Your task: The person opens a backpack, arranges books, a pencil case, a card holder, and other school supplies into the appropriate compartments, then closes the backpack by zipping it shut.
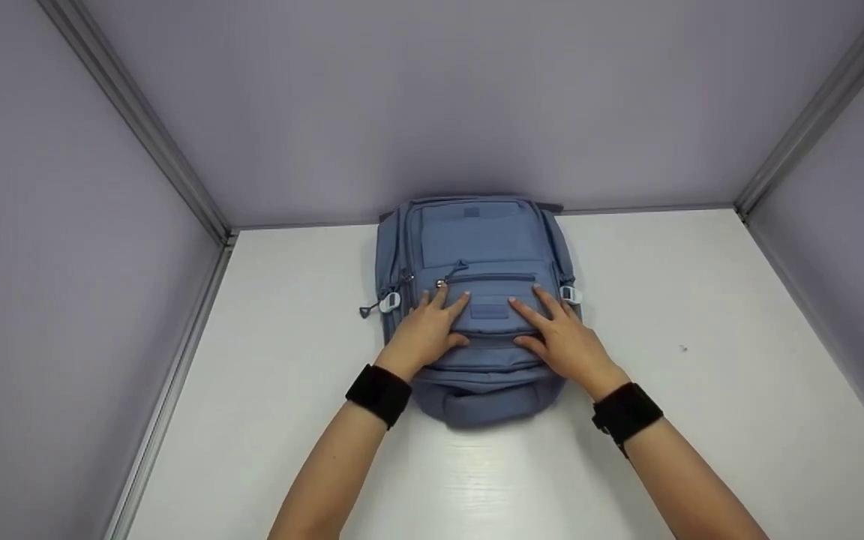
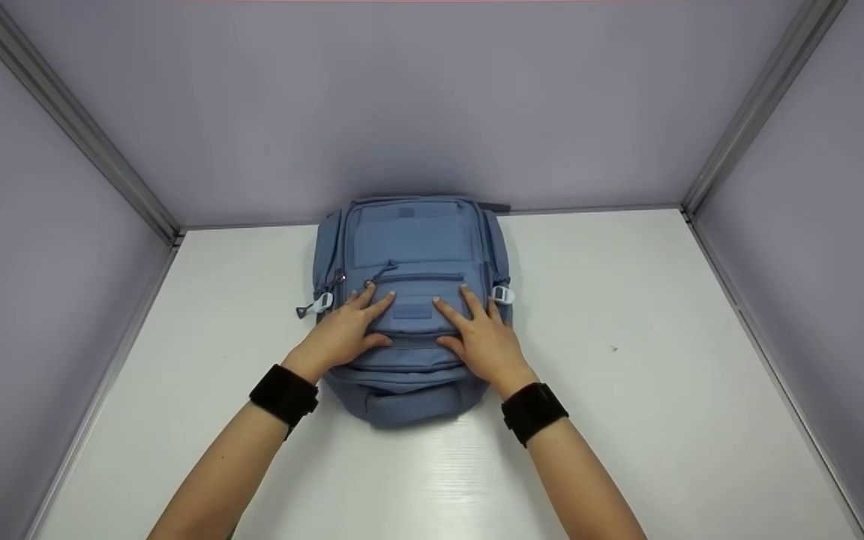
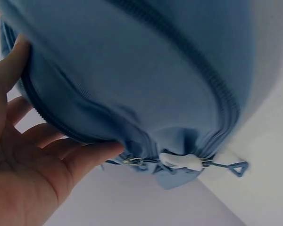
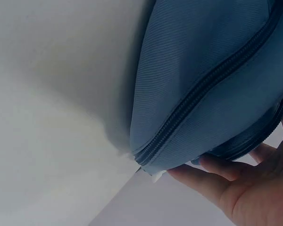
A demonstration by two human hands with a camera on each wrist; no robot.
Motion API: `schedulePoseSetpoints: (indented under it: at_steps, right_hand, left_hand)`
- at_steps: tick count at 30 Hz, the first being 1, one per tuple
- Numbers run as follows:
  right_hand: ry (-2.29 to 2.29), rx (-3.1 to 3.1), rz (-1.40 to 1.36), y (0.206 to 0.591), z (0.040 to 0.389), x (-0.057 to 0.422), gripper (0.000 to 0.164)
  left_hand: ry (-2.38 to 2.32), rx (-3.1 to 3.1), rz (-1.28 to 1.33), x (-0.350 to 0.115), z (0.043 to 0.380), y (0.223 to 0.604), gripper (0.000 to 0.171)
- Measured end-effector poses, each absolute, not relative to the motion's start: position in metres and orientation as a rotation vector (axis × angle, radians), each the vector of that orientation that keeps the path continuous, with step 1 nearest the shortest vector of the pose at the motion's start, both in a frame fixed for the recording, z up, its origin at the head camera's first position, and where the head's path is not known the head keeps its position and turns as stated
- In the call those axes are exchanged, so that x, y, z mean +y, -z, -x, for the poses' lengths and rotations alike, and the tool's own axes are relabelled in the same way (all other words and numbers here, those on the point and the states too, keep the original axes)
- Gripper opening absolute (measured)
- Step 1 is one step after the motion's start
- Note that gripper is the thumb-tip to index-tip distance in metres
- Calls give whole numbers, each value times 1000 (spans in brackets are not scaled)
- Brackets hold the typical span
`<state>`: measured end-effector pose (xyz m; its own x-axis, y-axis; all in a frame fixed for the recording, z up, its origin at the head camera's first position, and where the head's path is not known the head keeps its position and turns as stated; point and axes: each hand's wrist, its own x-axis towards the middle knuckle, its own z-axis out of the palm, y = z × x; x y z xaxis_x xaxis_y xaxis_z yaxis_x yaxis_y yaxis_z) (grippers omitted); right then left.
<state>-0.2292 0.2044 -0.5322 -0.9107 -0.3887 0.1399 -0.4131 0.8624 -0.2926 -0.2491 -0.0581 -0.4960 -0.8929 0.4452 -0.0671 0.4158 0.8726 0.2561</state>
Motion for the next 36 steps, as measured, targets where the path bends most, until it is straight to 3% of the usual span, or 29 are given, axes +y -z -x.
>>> schedulePoseSetpoints:
  at_steps: [25,36]
  right_hand:
    - [-577,-3099,-654,516,254,208,66]
    - [-497,-3082,-505,495,260,242,67]
  left_hand:
    - [-326,3000,-718,-68,266,507,75]
    - [-308,3077,-658,-103,259,499,62]
